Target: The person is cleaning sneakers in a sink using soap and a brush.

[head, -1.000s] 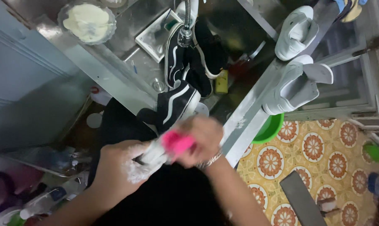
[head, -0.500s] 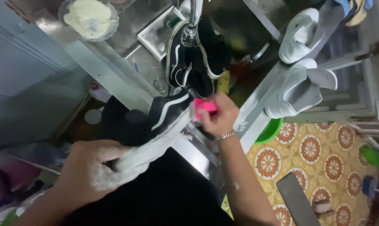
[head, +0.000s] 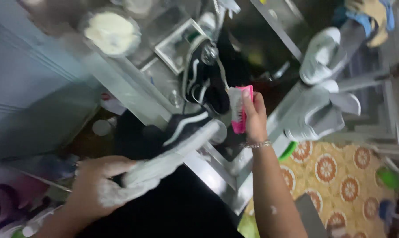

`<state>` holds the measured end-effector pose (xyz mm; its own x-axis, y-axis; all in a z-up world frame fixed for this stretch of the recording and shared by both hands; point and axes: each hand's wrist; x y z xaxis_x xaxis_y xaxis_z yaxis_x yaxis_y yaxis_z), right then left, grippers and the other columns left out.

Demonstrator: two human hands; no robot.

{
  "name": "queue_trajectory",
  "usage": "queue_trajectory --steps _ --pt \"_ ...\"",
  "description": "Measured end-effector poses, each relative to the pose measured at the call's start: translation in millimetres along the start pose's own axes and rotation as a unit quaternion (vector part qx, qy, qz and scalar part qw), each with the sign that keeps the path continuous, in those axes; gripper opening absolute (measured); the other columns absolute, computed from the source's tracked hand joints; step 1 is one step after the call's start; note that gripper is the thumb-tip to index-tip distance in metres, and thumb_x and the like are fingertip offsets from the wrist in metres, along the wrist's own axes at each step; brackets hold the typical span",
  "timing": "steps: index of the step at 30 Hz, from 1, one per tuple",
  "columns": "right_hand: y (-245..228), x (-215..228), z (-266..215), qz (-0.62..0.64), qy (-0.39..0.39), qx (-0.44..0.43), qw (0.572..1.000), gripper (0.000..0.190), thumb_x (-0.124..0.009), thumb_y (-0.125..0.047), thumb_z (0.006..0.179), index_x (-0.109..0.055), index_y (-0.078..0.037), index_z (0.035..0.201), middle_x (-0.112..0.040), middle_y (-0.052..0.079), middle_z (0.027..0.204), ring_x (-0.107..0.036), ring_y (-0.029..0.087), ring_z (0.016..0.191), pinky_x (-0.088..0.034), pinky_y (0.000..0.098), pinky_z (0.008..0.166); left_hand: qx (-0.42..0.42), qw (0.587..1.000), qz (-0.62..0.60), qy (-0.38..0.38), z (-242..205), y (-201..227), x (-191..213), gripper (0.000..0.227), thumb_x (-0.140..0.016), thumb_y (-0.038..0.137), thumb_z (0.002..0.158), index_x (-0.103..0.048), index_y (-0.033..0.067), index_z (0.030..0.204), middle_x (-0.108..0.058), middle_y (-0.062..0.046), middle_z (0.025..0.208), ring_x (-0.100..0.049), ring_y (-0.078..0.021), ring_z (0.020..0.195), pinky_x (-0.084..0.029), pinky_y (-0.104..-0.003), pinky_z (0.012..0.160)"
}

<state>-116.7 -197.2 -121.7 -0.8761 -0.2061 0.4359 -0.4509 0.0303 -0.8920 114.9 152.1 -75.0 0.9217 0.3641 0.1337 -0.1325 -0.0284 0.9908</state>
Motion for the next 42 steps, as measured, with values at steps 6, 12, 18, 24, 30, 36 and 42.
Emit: queue_trajectory --steps 6,12,18,24,30,36,42 --pt "-114.4 -82.4 -2.6 0.090 -0.298 0.136 0.941 0.049 -0.076 -0.020 0.083 -0.052 -0.009 0.124 -0.063 -0.001 0.103 -0.062 0.008 0.091 -0.053 0.0280 0.079 -0.045 0.998 0.019 0.047 14.3 0.5 -12.7 0.034 -0.094 0.017 0.071 -0.079 0.0023 0.098 -0.083 -0.011 0.088 -0.084 -0.0174 0.081 -0.064 -0.031 0.070" --pt "-151.8 -189.5 28.4 -0.186 -0.229 0.405 0.866 0.051 -0.084 -0.022 0.077 -0.070 -0.002 0.121 -0.069 0.020 0.106 -0.068 0.037 0.097 -0.055 0.0426 0.085 -0.045 0.998 0.034 0.032 12.3 -11.1 -15.4 0.040 -0.095 0.014 0.066 -0.078 0.0019 0.100 -0.080 -0.013 0.086 -0.083 -0.0234 0.079 -0.063 -0.031 0.069" --pt "-136.2 -280.4 66.2 -0.233 -0.240 0.515 0.789 0.045 -0.082 -0.024 0.076 -0.070 0.000 0.113 -0.070 0.023 0.110 -0.065 0.044 0.110 -0.052 0.0482 0.098 0.072 0.992 0.088 -0.057 1.2 -47.9 -24.8 0.044 -0.093 0.023 0.071 -0.080 0.0099 0.111 -0.082 -0.009 0.093 -0.082 -0.0202 0.087 -0.062 -0.031 0.077" --pt "-159.0 -292.1 56.6 -0.197 -0.237 0.463 0.831 0.065 -0.080 -0.029 0.069 -0.063 0.008 0.119 -0.068 0.030 0.108 -0.066 0.046 0.100 -0.052 0.0482 0.088 0.100 0.991 0.060 -0.059 -0.2 -38.6 -26.6 0.050 -0.094 0.030 0.076 -0.080 0.0135 0.121 -0.081 -0.010 0.103 -0.081 -0.0202 0.093 -0.063 -0.033 0.083" --pt "-158.8 -248.6 62.5 -0.189 -0.255 0.171 0.933 0.043 -0.081 -0.037 0.075 -0.076 -0.003 0.101 -0.076 0.017 0.088 -0.077 0.030 0.087 -0.057 0.0395 0.081 0.109 0.992 0.046 -0.047 14.9 3.7 -15.3 0.055 -0.095 0.028 0.070 -0.076 0.0142 0.120 -0.081 -0.010 0.107 -0.081 -0.0181 0.099 -0.062 -0.031 0.085" --pt "-160.3 -161.7 42.8 0.282 -0.408 -0.174 0.851 0.040 -0.072 -0.022 0.094 -0.067 0.005 0.123 -0.075 0.009 0.104 -0.070 0.018 0.086 -0.054 0.0305 0.077 0.086 0.995 0.049 -0.014 23.7 20.3 -17.6 0.068 -0.097 0.025 0.062 -0.075 0.0141 0.126 -0.078 -0.013 0.102 -0.077 -0.0221 0.086 -0.060 -0.032 0.075" --pt "-93.3 -31.8 -24.7 0.296 -0.320 -0.102 0.894 0.047 -0.072 -0.015 0.079 -0.064 -0.005 0.125 -0.071 0.004 0.105 -0.068 0.016 0.092 -0.054 0.0304 0.078 0.055 0.998 0.034 0.019 9.3 0.9 -25.4 0.049 -0.092 0.022 0.073 -0.074 0.0011 0.114 -0.082 -0.014 0.110 -0.082 -0.0209 0.097 -0.062 -0.033 0.084"
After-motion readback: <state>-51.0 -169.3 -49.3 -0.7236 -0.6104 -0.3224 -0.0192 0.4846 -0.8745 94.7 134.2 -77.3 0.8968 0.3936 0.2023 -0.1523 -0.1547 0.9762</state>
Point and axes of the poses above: each hand's wrist, its own z-axis towards the middle knuckle, its own x-axis out of the back of the hand, y = z × x
